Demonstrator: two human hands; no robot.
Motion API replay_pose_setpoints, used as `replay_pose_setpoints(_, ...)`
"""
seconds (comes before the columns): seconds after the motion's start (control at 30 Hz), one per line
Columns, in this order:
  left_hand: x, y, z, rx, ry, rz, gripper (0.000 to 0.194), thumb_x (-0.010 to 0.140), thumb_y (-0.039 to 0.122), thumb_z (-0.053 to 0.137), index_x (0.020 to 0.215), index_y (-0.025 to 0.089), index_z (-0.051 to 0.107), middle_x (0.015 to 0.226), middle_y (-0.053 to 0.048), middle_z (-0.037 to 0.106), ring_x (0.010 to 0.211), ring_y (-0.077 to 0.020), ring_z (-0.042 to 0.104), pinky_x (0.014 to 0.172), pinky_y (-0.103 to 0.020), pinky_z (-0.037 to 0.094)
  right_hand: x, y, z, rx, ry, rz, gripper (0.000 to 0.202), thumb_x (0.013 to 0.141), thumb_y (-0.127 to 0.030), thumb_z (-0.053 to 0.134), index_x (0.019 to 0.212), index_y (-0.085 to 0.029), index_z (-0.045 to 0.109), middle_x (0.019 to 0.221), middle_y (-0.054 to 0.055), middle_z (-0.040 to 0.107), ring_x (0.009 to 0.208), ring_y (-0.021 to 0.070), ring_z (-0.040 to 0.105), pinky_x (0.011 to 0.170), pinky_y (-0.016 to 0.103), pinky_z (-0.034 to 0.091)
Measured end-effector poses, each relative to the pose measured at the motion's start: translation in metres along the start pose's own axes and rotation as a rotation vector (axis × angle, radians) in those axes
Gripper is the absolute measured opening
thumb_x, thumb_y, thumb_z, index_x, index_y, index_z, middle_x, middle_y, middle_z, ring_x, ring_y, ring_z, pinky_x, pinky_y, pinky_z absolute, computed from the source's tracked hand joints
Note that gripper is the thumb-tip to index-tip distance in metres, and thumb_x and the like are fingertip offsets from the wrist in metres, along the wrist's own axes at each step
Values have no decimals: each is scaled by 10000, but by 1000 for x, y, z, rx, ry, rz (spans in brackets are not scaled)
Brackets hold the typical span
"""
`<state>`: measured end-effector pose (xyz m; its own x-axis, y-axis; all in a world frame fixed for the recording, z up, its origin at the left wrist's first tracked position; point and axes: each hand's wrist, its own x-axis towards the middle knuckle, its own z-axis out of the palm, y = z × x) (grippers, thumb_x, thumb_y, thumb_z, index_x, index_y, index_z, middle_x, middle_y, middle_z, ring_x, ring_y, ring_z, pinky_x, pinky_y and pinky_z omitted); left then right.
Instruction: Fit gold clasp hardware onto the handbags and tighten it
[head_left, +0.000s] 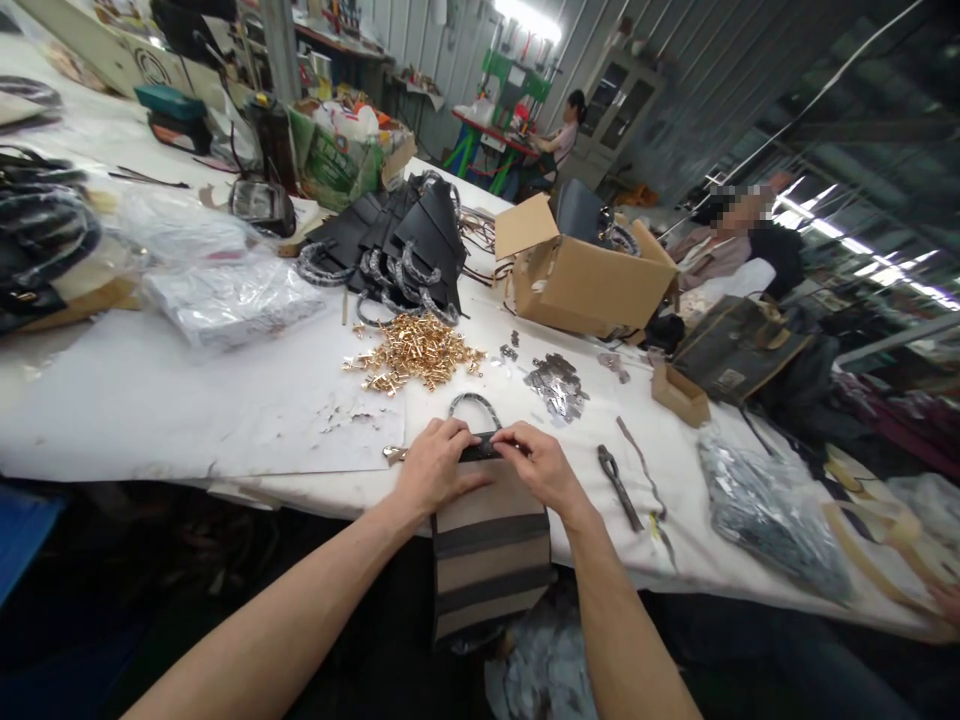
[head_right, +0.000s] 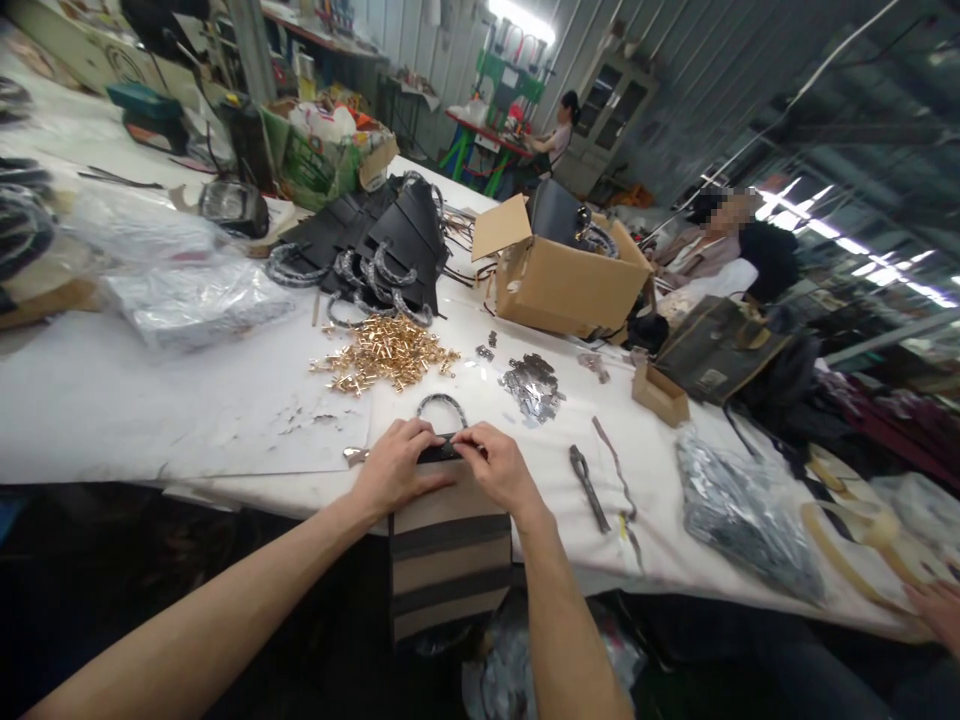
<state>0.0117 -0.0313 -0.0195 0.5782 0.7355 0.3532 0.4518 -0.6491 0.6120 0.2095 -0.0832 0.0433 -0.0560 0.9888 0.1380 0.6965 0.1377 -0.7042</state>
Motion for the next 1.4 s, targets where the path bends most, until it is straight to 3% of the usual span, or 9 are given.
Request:
replay_pose_setpoints(0.2,1,2,-2,-6,-11,-11,481,766,542,837,1105,242,676,1166,-56,632,1073,-276,552,942,-430,494,9,12,8,38,-90,22,134,938,-271,628,932,-244,759,921,40,714,885,210,658,828,346,505)
replay_pose_setpoints(0.57,1,1,-2,-8,-15,-8,503,759,535,845,1119,238,658,1171,-59,631,1073,-276,553,947,-430,493,9,14,14,-52,-56,22,109,920,-220,644,915,-243,749,875,24,681,833,191,636,768,322,484)
replay_pose_setpoints(0.87,0,3,-3,-9,-11,3,521,772,518,841,1170,249,641,1178,-61,632,1090,-279,559,957,-436,496,12,18,24,-58,-14,177,36,841,-235,692,824,-226,723,819,12,664,693,167,590,654,299,474)
replay_pose_setpoints(1.0,0,4,-4,-6,8,19,503,798,507,821,1194,256,641,1183,-62,628,1085,-280,562,956,-444,507,-1,17,21,72,91,100,134,884,-266,661,991,-234,734,956,41,679,789,176,631,719,301,517)
replay_pose_setpoints(1.1,1,3,-5,4,4,32,489,815,502,807,1206,260,639,1202,-61,624,1086,-281,562,961,-456,512,-17,37,3,220,387,152,274,922,-385,644,1133,-218,699,1053,71,696,893,199,668,800,320,552)
replay_pose_setpoints(1.17,2,2,-5,1,2,46,485,821,497,802,1212,261,638,1211,-56,623,1094,-282,561,969,-461,513,-24,59,-14,191,609,267,339,925,-456,627,1128,-192,690,984,71,715,852,205,676,782,332,563)
replay_pose_setpoints(1.2,2,2,-5,-2,3,51,482,824,494,799,1214,260,638,1213,-54,624,1097,-282,560,971,-461,513,-25,70,-22,142,660,316,366,926,-480,610,1120,-181,691,939,69,721,817,206,678,754,333,565)
replay_pose_setpoints(1.3,3,1,-4,-7,9,56,465,834,485,790,1210,258,638,1220,-51,624,1106,-284,559,970,-463,517,-19,97,-38,10,622,370,413,919,-504,572,1112,-167,713,942,78,737,731,196,684,700,332,568)
replay_pose_setpoints(1.4,3,1,-2,-13,14,52,462,826,464,802,1205,259,635,1215,-53,626,1112,-288,561,978,-472,517,-1,112,-37,-37,548,356,384,862,-483,627,1072,-191,760,1057,88,735,741,187,684,764,343,566)
